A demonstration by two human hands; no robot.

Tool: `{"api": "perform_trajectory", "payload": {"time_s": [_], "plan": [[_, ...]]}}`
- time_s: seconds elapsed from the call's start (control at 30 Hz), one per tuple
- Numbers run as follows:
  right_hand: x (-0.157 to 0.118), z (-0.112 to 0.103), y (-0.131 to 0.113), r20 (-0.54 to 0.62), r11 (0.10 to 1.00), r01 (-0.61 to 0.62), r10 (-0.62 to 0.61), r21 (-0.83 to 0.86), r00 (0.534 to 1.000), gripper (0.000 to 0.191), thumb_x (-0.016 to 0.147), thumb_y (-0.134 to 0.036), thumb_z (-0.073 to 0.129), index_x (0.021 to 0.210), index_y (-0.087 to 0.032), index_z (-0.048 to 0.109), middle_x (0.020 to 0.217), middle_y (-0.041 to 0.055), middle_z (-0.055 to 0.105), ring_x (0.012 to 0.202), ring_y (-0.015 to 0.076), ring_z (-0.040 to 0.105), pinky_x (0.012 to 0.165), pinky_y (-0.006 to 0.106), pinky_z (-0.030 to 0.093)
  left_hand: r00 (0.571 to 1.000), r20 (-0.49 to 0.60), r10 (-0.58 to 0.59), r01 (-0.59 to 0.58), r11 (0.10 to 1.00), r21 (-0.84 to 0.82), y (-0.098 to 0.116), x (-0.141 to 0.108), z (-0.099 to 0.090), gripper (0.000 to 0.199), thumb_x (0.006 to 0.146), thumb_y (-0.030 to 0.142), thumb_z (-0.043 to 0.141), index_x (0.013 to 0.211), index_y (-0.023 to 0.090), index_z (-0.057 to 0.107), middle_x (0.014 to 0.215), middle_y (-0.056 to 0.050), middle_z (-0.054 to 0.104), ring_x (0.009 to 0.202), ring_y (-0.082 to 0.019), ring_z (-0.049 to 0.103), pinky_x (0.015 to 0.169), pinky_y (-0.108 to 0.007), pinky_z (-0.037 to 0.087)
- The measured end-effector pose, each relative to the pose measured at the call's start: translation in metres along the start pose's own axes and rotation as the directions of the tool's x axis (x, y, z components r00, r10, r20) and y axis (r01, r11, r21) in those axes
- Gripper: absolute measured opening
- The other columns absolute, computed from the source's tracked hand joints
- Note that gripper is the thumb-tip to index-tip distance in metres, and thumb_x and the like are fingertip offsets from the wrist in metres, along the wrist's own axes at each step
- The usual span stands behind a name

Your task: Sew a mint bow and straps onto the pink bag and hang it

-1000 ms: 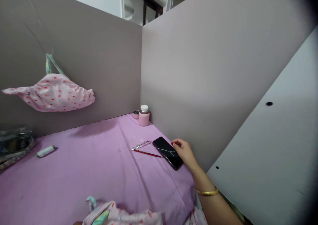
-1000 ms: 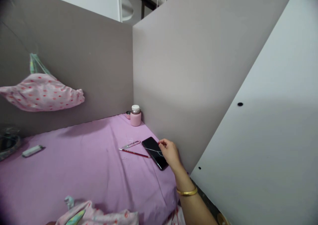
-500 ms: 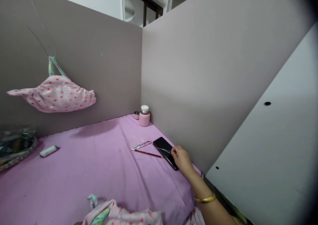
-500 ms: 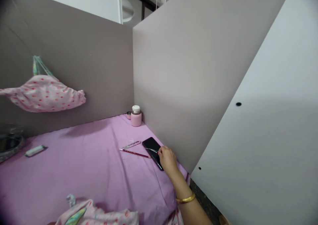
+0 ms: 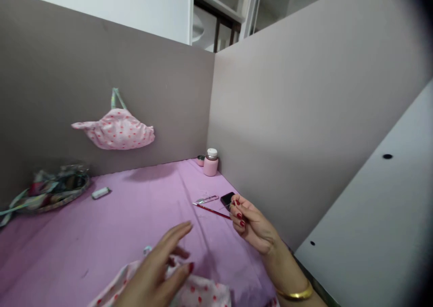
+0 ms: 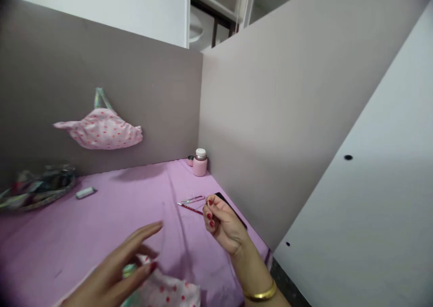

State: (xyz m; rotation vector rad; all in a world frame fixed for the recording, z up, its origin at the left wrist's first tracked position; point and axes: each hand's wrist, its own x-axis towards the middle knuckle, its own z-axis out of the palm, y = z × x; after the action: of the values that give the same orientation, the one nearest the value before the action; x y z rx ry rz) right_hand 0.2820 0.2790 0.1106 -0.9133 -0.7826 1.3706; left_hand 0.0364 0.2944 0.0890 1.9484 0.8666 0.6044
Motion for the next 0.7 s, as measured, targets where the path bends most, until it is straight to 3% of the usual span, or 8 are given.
{"api": "perform_trajectory", "payload": {"time_s": [0.03,0.1,0.13,0.2,0.3,0.43,0.57,0.7], "plan": [[-0.004,0.015,0.001,0.073,0.997,-0.015,0.01,0.079,0.997,0.037,0.065,-0.031,0.072,0.077,-0.02,0.039,0.053,-0.0093,0.039,0.04,0.0016,0.029,0.038,0.012,0.022,0.999,0.032,0.021,-0.018,0.997,-0.072,0.01,0.01,0.013,0.059,0.082,0.034,0.049,0.136,0.034,0.024,0.138,-0.008,0.038,0.099,-0.021,0.054,0.082,-0.033,0.046],[-0.012,0.038,0.003,0.194,0.982,-0.044,0.008,0.183,0.981,0.034,0.069,-0.029,0.071,0.077,-0.02,0.04,0.051,-0.0093,0.041,0.038,0.0015,0.028,0.036,0.011,0.022,0.993,0.046,0.106,-0.09,0.959,-0.267,0.024,0.029,0.031,0.071,0.08,0.029,0.055,0.14,0.025,0.016,0.128,-0.013,0.046,0.1,-0.019,0.053,0.087,-0.033,0.042],[-0.015,0.045,0.003,0.226,0.98,-0.044,-0.002,0.196,0.974,0.032,0.07,-0.029,0.07,0.077,-0.02,0.04,0.05,-0.0093,0.042,0.038,0.0016,0.028,0.036,0.011,0.023,0.989,0.052,0.139,-0.11,0.922,-0.372,0.026,0.037,0.035,0.069,0.079,0.03,0.056,0.138,0.02,0.023,0.116,-0.013,0.054,0.092,-0.018,0.055,0.082,-0.031,0.044],[-0.02,0.048,0.002,0.224,0.976,-0.015,-0.035,0.218,0.974,0.029,0.071,-0.026,0.07,0.079,-0.02,0.043,0.049,-0.0091,0.043,0.037,0.0017,0.03,0.036,0.011,0.025,0.991,0.093,0.093,-0.049,0.918,-0.394,0.024,0.046,0.031,0.041,0.079,0.036,0.054,0.112,0.011,0.056,0.075,-0.005,0.06,0.064,-0.013,0.052,0.063,-0.027,0.044],[-0.021,0.032,-0.004,0.103,0.963,0.076,-0.106,0.258,0.989,0.03,0.068,-0.019,0.072,0.085,-0.021,0.048,0.052,-0.0079,0.047,0.042,0.0024,0.037,0.038,0.01,0.029,0.999,0.022,-0.044,0.048,0.978,-0.204,0.01,0.04,-0.001,0.031,0.081,0.038,0.049,0.073,0.012,0.065,0.053,0.004,0.048,0.051,-0.01,0.041,0.052,-0.023,0.034],[-0.012,0.006,-0.006,-0.092,0.953,0.159,-0.139,0.258,0.986,0.039,0.06,-0.013,0.076,0.092,-0.02,0.054,0.059,-0.0044,0.055,0.054,0.0065,0.05,0.045,0.013,0.042,0.988,-0.063,-0.141,0.135,0.987,-0.09,-0.013,0.012,-0.063,0.028,0.079,0.036,0.049,0.077,0.013,0.065,0.056,0.003,0.054,0.056,-0.011,0.046,0.057,-0.024,0.036],[-0.001,-0.003,0.004,-0.249,0.918,0.157,-0.067,0.363,0.966,0.042,0.056,-0.008,0.076,0.092,-0.019,0.058,0.064,-0.0033,0.059,0.065,0.0106,0.058,0.058,0.02,0.053,0.934,-0.204,-0.295,0.255,0.946,-0.202,-0.031,-0.019,-0.11,0.032,0.076,0.043,0.052,0.085,0.015,0.065,0.054,0.002,0.055,0.057,-0.014,0.051,0.06,-0.026,0.041],[0.012,0.002,0.015,-0.302,0.846,0.091,0.085,0.525,0.95,0.028,0.069,-0.003,0.06,0.093,-0.018,0.059,0.069,-0.0014,0.062,0.065,0.0104,0.061,0.064,0.024,0.056,0.861,-0.299,-0.411,0.283,0.877,-0.389,-0.04,-0.043,-0.136,0.035,0.073,0.046,0.059,0.084,0.014,0.064,0.051,0.005,0.051,0.052,-0.01,0.048,0.063,-0.025,0.043]]}}
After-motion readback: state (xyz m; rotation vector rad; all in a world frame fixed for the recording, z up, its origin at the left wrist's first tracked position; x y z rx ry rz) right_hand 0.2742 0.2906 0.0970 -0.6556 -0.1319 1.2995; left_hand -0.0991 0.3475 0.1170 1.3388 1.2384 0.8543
